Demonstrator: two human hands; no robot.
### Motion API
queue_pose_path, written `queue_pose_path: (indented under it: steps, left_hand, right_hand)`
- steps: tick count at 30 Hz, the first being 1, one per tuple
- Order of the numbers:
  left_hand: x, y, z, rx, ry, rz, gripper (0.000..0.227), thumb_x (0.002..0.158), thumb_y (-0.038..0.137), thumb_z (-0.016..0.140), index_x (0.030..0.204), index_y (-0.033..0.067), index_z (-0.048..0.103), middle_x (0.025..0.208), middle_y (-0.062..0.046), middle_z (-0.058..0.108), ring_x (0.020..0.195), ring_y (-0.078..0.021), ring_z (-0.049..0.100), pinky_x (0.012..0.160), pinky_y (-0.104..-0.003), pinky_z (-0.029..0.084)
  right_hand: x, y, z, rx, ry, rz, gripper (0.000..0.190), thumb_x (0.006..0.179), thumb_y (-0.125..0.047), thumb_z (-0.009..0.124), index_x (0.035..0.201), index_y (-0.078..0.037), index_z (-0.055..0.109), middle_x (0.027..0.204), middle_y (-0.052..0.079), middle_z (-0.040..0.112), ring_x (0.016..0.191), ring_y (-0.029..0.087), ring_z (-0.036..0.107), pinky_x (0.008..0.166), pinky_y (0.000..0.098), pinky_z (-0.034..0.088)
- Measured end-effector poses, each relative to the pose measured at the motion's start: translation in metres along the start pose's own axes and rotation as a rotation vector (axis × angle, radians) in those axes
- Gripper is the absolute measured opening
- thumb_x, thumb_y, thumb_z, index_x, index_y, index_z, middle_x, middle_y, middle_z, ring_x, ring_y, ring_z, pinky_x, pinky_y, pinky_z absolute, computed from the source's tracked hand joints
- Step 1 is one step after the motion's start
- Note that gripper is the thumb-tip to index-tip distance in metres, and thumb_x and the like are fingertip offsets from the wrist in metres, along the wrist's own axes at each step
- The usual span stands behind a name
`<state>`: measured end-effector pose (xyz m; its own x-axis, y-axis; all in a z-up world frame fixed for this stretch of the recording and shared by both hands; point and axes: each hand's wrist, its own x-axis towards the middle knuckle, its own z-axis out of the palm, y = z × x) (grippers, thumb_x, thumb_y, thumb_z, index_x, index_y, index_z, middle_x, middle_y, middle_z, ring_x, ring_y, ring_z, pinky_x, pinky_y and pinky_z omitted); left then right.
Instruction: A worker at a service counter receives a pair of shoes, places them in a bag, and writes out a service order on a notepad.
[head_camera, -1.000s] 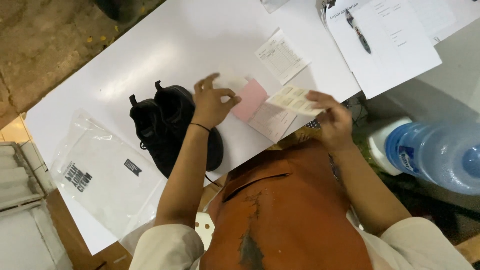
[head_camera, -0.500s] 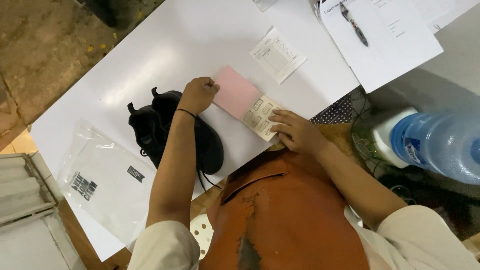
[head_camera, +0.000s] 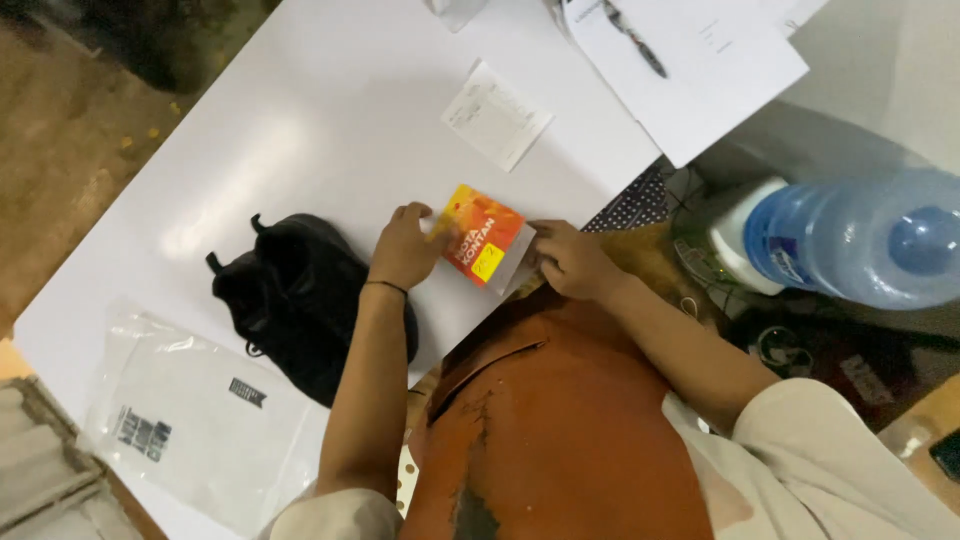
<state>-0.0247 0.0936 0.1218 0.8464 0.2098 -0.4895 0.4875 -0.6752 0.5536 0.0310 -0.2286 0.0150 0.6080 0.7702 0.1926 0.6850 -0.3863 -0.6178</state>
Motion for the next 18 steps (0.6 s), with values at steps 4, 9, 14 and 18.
queue_pose_path:
  steps: [4,9,14,18]
  left_hand:
    - [0.039,-0.062,0.072,0.517,0.269,0.222,0.060,0.098,0.049,0.086,0.137,0.0062,0.073,0.140,-0.020,0.065,0.136,-0.0485,0.064,0.115,-0.056,0.051]
    - [0.008,-0.006,0.039,0.169,0.075,-0.010,0.055,0.095,0.034,0.097,0.133,0.0131,0.064,0.149,-0.018,0.058,0.146,-0.0491,0.056,0.115,-0.062,0.056]
    - [-0.007,0.050,0.013,-0.655,-0.042,0.183,0.034,0.108,0.006,0.083,0.131,0.0118,0.060,0.108,-0.014,0.081,0.091,-0.0209,0.077,0.088,-0.032,0.069]
    - [0.078,0.027,0.039,-1.100,0.347,0.153,0.054,0.122,0.062,0.046,0.127,0.0151,0.073,0.117,-0.013,0.086,0.101,-0.0185,0.082,0.088,-0.028,0.069]
  right_hand:
    - [-0.003,0.001,-0.011,0.435,0.219,0.198,0.027,0.097,0.010,0.054,0.101,-0.006,0.076,0.128,0.017,0.082,0.127,0.038,0.079,0.107,0.0524,0.065]
    - [0.010,-0.012,-0.027,0.333,0.135,0.251,0.033,0.113,-0.021,0.071,0.144,-0.007,0.075,0.136,0.016,0.077,0.115,0.033,0.080,0.097,0.0479,0.069]
    - [0.023,-0.019,-0.040,0.568,-0.074,0.403,0.044,0.121,-0.043,0.063,0.158,-0.022,0.055,0.133,0.020,0.082,0.132,0.042,0.076,0.114,0.0574,0.059]
    - [0.071,-0.004,-0.092,0.559,-0.009,0.480,0.048,0.121,-0.034,0.064,0.166,-0.020,0.055,0.141,0.028,0.079,0.138,0.050,0.073,0.117,0.0630,0.056]
